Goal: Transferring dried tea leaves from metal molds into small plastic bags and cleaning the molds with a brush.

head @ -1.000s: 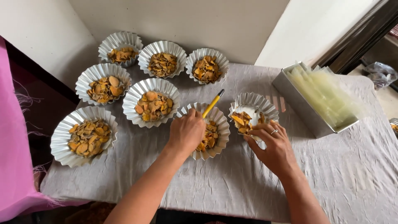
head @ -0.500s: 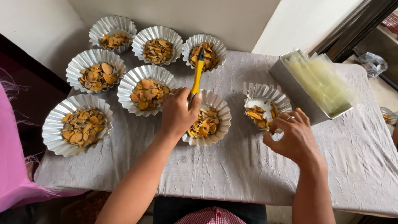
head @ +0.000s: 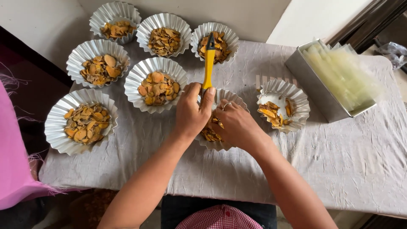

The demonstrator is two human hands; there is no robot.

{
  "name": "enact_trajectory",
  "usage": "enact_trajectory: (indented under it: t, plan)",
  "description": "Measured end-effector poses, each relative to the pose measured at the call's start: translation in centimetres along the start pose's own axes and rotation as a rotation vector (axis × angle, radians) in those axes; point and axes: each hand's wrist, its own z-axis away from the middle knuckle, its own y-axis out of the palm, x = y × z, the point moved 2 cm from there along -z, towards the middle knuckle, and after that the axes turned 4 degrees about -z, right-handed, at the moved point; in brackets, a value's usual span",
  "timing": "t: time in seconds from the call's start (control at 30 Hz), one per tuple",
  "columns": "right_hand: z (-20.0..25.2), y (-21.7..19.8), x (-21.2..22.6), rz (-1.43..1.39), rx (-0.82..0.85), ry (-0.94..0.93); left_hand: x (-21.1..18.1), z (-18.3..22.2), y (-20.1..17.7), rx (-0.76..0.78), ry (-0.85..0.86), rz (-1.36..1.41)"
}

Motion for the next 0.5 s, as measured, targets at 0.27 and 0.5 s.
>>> enact_trajectory:
  t: [0.27, 0.5]
  plan:
    - [1.2, -2.1, -0.6, -0.250, -0.129, 0.121, -0.8, 0.4, 0.1, -0.082, -0.023, 0.163]
    - [2.7, -3.3, -1.5, -1.185, -0.373, 0.395, -2.5, 1.4, -0.3, -0.095, 0.044, 0.395]
